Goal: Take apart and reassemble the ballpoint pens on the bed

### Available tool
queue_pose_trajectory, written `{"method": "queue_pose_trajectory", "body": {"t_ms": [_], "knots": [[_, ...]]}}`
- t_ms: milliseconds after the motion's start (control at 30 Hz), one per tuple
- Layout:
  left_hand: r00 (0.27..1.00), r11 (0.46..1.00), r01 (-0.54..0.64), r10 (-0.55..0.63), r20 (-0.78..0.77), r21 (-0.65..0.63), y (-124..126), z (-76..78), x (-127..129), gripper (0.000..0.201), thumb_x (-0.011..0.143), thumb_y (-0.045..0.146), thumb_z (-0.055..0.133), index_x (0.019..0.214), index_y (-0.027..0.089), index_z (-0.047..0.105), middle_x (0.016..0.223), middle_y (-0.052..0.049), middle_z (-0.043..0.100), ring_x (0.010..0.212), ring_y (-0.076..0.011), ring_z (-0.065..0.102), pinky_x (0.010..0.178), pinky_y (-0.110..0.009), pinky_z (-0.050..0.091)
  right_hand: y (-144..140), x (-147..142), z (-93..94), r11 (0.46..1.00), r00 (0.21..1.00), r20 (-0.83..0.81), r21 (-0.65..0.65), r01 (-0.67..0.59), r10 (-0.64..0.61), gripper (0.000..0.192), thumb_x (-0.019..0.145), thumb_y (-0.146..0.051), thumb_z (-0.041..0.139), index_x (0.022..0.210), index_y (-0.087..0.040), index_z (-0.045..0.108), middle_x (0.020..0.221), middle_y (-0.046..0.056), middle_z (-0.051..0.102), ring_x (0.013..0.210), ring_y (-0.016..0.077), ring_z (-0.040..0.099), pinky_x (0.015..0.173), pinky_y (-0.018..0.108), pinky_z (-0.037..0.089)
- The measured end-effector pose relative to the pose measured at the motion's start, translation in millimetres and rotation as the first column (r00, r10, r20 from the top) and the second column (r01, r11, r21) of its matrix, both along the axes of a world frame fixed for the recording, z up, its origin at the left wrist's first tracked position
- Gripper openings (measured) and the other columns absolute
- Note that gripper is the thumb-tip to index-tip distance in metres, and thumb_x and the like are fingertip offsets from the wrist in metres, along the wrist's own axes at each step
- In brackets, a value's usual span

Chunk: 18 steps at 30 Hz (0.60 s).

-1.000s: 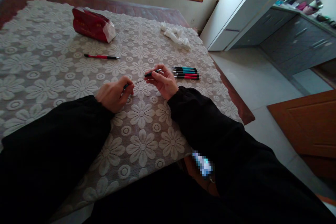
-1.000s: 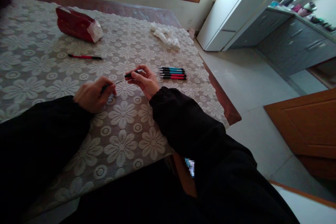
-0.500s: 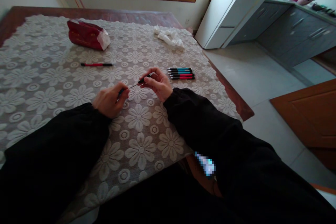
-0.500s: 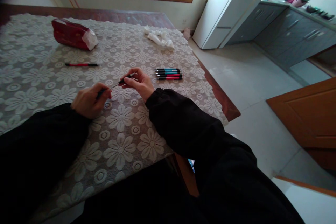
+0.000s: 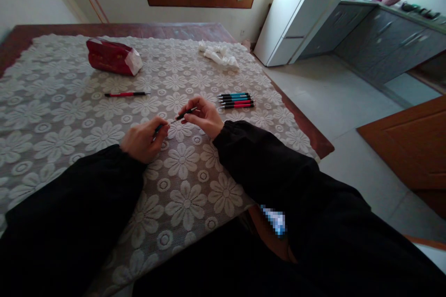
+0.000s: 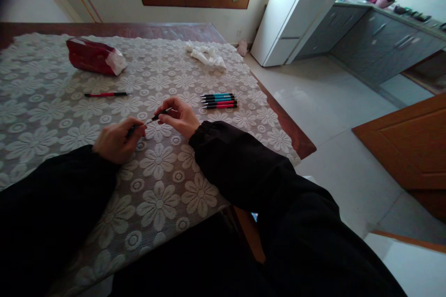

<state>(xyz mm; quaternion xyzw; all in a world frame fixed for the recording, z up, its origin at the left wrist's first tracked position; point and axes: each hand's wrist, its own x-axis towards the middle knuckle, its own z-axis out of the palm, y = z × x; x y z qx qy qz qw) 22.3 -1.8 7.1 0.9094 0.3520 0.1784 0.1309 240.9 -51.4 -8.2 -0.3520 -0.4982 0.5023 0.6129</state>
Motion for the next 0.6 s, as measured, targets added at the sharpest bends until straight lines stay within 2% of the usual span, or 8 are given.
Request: {"method": "queue_pose_trajectory", "body": {"t_ms": [333, 600], "knots": [[0.999, 1.0, 0.023, -0.022, 0.03, -0.004, 0.9, -0.7, -0.9, 0.029, 0.1, 0.041, 0.04, 0.096, 0.022, 0.062, 0.077, -0.002, 0.07, 0.065, -0.0175, 0.064, 0.062, -0.029, 0.044, 0.3, -1.4, -1.9, 0.997, 0.999, 0.034, 0.072, 0.03, -0.033, 0.036, 0.081, -0.037, 0.075, 0.096, -0.023, 0.045, 0.097, 0.0, 0.063, 0.091, 0.0151, 0.069, 0.079, 0.033, 0.062], [0.996, 0.998, 0.055, -0.056, 0.065, 0.018, 2.3, -1.5, -1.9, 0.025, 0.1, 0.037, 0.042, 0.097, 0.022, 0.061, 0.077, 0.0, 0.071, 0.061, -0.0162, 0.065, 0.061, -0.029, 0.045, 1.5, -1.0, -2.7, 0.998, 0.999, -0.007, 0.046, 0.036, -0.036, 0.04, 0.083, -0.042, 0.075, 0.101, -0.024, 0.044, 0.098, -0.001, 0.063, 0.089, 0.0149, 0.072, 0.076, 0.031, 0.064]]}}
